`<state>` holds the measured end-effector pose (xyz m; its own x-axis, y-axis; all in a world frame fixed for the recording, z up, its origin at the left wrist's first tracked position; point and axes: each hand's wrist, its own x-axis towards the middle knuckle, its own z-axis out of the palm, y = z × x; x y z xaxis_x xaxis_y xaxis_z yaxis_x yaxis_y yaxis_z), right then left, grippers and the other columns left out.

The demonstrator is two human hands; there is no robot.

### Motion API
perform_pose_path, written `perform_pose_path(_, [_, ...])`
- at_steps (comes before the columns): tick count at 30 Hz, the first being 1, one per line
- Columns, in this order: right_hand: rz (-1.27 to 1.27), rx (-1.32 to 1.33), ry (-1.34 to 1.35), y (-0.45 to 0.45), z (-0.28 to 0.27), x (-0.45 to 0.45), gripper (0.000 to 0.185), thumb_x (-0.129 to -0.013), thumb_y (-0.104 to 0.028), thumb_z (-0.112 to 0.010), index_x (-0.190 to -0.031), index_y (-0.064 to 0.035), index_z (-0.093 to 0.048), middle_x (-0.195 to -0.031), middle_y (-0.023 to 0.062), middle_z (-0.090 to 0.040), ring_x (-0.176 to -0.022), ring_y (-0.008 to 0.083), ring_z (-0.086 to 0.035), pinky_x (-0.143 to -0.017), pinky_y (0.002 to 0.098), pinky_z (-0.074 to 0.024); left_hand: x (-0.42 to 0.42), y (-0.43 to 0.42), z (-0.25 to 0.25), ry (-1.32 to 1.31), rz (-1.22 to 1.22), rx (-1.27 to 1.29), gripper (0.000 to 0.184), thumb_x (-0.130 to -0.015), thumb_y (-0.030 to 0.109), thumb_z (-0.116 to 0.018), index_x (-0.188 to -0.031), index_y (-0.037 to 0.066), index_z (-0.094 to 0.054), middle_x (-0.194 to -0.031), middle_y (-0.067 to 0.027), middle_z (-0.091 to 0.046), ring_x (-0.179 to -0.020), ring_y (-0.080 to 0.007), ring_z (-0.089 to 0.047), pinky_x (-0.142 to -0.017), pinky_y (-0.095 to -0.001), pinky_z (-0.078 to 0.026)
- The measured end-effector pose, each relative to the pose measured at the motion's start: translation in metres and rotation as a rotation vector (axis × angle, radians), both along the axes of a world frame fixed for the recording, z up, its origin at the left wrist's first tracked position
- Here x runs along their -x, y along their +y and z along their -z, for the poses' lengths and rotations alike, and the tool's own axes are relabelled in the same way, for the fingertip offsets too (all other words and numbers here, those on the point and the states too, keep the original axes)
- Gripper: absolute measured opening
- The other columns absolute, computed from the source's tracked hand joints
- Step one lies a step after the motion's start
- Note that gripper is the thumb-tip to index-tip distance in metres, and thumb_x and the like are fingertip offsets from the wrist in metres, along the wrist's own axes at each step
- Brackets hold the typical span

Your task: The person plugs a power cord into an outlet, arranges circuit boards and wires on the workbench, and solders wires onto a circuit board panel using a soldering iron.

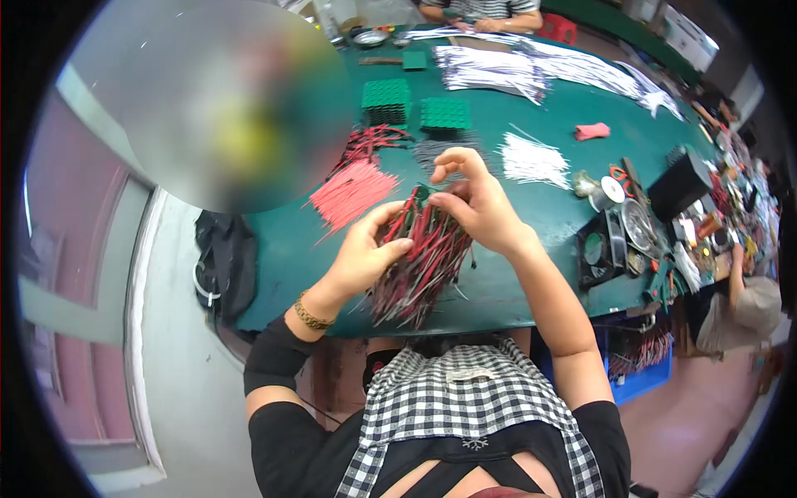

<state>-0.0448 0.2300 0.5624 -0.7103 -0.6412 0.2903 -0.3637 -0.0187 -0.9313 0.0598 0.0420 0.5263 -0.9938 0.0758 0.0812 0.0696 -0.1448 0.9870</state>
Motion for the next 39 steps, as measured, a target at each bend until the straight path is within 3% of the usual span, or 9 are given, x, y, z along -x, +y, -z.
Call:
perform_pose_path(3, [-0.004, -0.034, 0.284, 0.014, 0.014, 0.006, 0.052, -0.083, -0.001, -0.067, -0.129, -0.0065, -0.042, -0.111, 0.0109, -0.054, -0.101, 0.0194, -0.061, -0.089, 0.0333, -0.0504, -0.037, -0.050, 0.009, -0.104, -0.169, -0.155, 0.050, -0.086, -0.001, -0.064, -0.132, -0.003, -0.045, -0.124, -0.0091, -0.057, -0.111, -0.0149, -0.056, -0.096, -0.0304, -0.047])
perform_pose_path(11, [-0.047, -0.207, -0.107, 0.093, 0.085, -0.005, 0.032, -0.085, -0.002, -0.063, -0.115, -0.0012, -0.053, -0.093, 0.0056, -0.062, -0.091, 0.0158, -0.062, -0.083, 0.0297, -0.0493, -0.102, -0.186, 0.024, -0.371, -0.536, -0.113, 0.033, -0.091, 0.003, -0.060, -0.123, -0.002, -0.052, -0.110, -0.0064, -0.064, -0.097, -0.0137, -0.063, -0.087, -0.0300, -0.052])
perform_pose_path(12, [-0.072, -0.291, -0.086, 0.095, 0.089, -0.012, 0.032, -0.084, -0.002, -0.064, -0.114, -0.0008, -0.054, -0.093, 0.0063, -0.063, -0.090, 0.0161, -0.062, -0.082, 0.0300, -0.0493, -0.101, -0.204, 0.054, -0.382, -0.653, 0.317, 0.037, -0.089, 0.011, -0.064, -0.123, -0.002, -0.053, -0.104, -0.0096, -0.066, -0.095, -0.0204, -0.063, -0.087, -0.0349, -0.050])
perform_pose_path(13, [-0.092, -0.373, -0.063, 0.097, 0.090, -0.019, 0.032, -0.083, -0.002, -0.065, -0.113, -0.0005, -0.055, -0.093, 0.0069, -0.063, -0.090, 0.0163, -0.062, -0.081, 0.0303, -0.0493, -0.105, -0.198, 0.057, -0.432, -0.764, 1.278, 0.042, -0.084, 0.021, -0.069, -0.120, 0.002, -0.056, -0.111, -0.0142, -0.061, -0.106, -0.0299, -0.056, -0.092, -0.0433, -0.044])
perform_pose_path(15, [-0.095, -0.462, 0.044, 0.102, 0.092, -0.034, 0.034, -0.078, -0.004, -0.068, -0.110, -0.0005, -0.057, -0.097, 0.0120, -0.063, -0.092, 0.0230, -0.062, -0.084, 0.0322, -0.0480, -0.103, -0.159, 0.043, -0.085, -0.922, 1.596, 0.041, -0.082, 0.025, -0.069, -0.118, 0.009, -0.058, -0.124, -0.0167, -0.049, -0.116, -0.0341, -0.048, -0.098, -0.0453, -0.037])
perform_pose_path(21, [0.011, -0.410, 0.028, 0.104, 0.095, -0.055, 0.025, -0.080, -0.004, -0.066, -0.103, 0.0012, -0.059, -0.098, 0.0133, -0.062, -0.093, 0.0254, -0.060, -0.085, 0.0323, -0.0463, -0.119, -0.092, 0.057, -0.117, -0.375, 1.641, 0.049, -0.081, 0.040, -0.068, -0.126, 0.024, -0.056, -0.151, -0.0170, -0.021, -0.138, -0.0494, -0.012, -0.100, -0.0739, -0.017])
perform_pose_path(27, [0.145, -0.281, 0.081, 0.104, 0.128, -0.065, 0.016, -0.081, -0.002, -0.064, -0.096, 0.0009, -0.061, -0.098, 0.0151, -0.062, -0.094, 0.0282, -0.061, -0.086, 0.0347, -0.0466, -0.120, -0.136, 0.074, -0.267, -0.564, 1.800, 0.043, -0.086, 0.023, -0.062, -0.127, 0.032, -0.056, -0.151, -0.0129, -0.026, -0.136, -0.0469, -0.023, -0.099, -0.0700, -0.028])
perform_pose_path(32, [0.169, -0.295, 0.250, 0.101, 0.129, -0.066, 0.014, -0.078, -0.001, -0.065, -0.092, -0.0013, -0.062, -0.096, 0.0167, -0.064, -0.096, 0.0316, -0.061, -0.085, 0.0385, -0.0474, -0.096, -0.119, 0.033, -0.592, -0.326, 1.756, 0.060, -0.084, 0.034, -0.066, -0.140, 0.026, -0.043, -0.153, -0.0191, -0.018, -0.140, -0.0497, -0.009, -0.104, -0.0703, -0.016])
perform_pose_path(39, [0.188, -0.261, 0.276, 0.095, 0.121, -0.068, 0.010, -0.080, -0.004, -0.065, -0.089, -0.0037, -0.064, -0.092, 0.0128, -0.065, -0.093, 0.0304, -0.062, -0.085, 0.0389, -0.0471, 0.118, -0.029, -0.045, 0.613, -0.225, 1.557, 0.075, -0.077, 0.035, -0.074, -0.140, 0.015, -0.039, -0.152, -0.0195, -0.018, -0.141, -0.0421, -0.016, -0.105, -0.0622, -0.026])
